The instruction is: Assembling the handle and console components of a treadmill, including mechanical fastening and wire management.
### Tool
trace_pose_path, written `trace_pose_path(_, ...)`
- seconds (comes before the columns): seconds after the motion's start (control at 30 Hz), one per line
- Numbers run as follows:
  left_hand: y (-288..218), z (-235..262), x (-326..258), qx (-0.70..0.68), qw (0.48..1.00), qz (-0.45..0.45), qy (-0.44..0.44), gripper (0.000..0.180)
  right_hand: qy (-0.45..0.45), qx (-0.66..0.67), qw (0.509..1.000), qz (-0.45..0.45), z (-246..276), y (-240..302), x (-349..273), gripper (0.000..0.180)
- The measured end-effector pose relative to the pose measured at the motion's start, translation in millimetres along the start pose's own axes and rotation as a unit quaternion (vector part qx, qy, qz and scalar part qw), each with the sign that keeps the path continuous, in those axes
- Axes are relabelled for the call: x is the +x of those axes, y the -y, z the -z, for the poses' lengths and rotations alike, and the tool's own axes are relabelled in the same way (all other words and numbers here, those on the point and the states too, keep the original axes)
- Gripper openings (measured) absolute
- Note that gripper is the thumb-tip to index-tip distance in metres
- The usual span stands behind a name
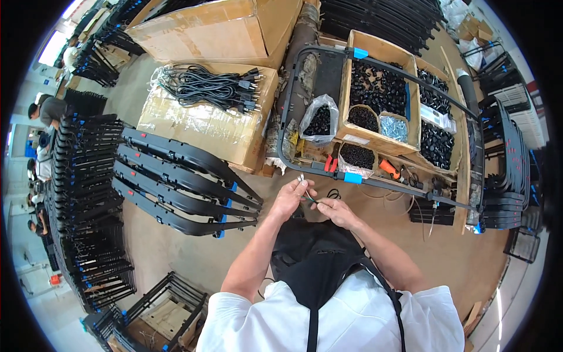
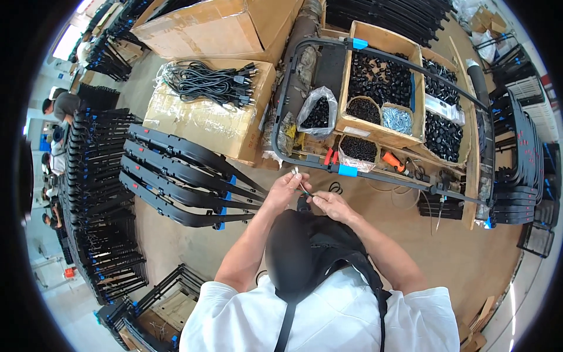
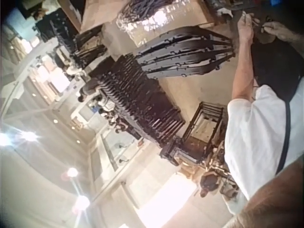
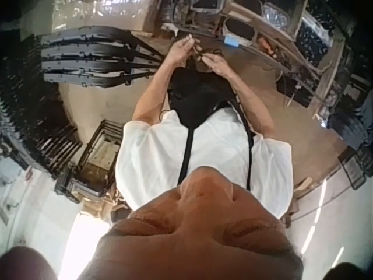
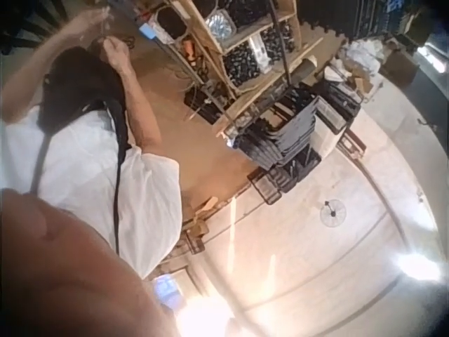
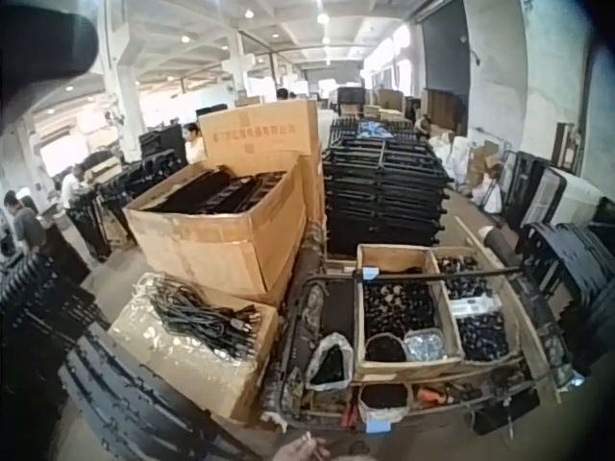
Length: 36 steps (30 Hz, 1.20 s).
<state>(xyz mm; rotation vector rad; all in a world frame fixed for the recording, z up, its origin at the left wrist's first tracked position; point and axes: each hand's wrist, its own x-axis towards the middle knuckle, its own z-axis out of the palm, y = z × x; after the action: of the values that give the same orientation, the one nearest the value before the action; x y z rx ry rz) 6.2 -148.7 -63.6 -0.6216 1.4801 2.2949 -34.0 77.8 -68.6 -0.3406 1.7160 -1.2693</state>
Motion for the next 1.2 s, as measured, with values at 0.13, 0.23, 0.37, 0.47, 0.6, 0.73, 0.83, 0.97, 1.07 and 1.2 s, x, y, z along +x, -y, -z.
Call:
trace_pose_path(0.13, -2.6, 21.1, 16.6, 0.076, 0.995, 0.005, 0.060, 0.039, -0.022, 0.011, 1.000, -0.013, -5.3, 9.6, 6.3, 0.039)
trace_pose_path(0.23, -11.9, 24.1, 22.2, 0.101, 0.989, 0.012, 0.106, 0.040, -0.033, 0.049, 0.998, -0.030, -11.0, 1.8, 6.9, 0.039)
trace_pose_path(0.37, -22.1, 23.6, 24.3, 0.123, 0.987, 0.056, 0.090, 0.039, -0.041, 0.074, 0.996, -0.029, -14.5, 3.6, 7.5, 0.040)
trace_pose_path(0.47, -26.8, 21.7, 24.1, 0.113, 0.988, 0.084, 0.065, 0.037, -0.042, 0.080, 0.996, -0.019, -15.9, -1.4, 10.0, 0.041)
trace_pose_path(0.6, -34.6, 28.4, 29.8, 0.161, 0.978, 0.097, 0.095, 0.035, -0.047, 0.073, 0.996, -0.003, -24.3, -1.4, 15.0, 0.042)
trace_pose_path(0.73, -46.1, 28.0, 30.8, 0.167, 0.976, 0.113, 0.083, 0.034, -0.017, 0.105, 0.994, -0.017, -29.3, -0.9, 24.1, 0.042)
trace_pose_path(0.83, -36.1, 28.5, 23.6, 0.047, 0.989, 0.137, 0.008, 0.032, -0.021, 0.140, 0.990, -0.008, -32.4, -5.8, 30.0, 0.041)
trace_pose_path(0.97, -19.3, 8.9, 19.5, 0.006, 0.998, 0.023, -0.057, 0.028, -0.046, 0.148, 0.988, 0.013, -35.4, -16.5, 33.8, 0.039)
trace_pose_path(1.07, -21.9, 3.2, 15.3, 0.028, 0.995, 0.034, -0.084, 0.027, -0.050, 0.159, 0.986, 0.012, -35.1, -17.0, 33.9, 0.037)
trace_pose_path(1.2, -31.0, 0.0, 18.1, 0.109, 0.987, 0.067, -0.100, 0.028, -0.035, 0.189, 0.981, -0.001, -39.6, -13.1, 38.0, 0.035)
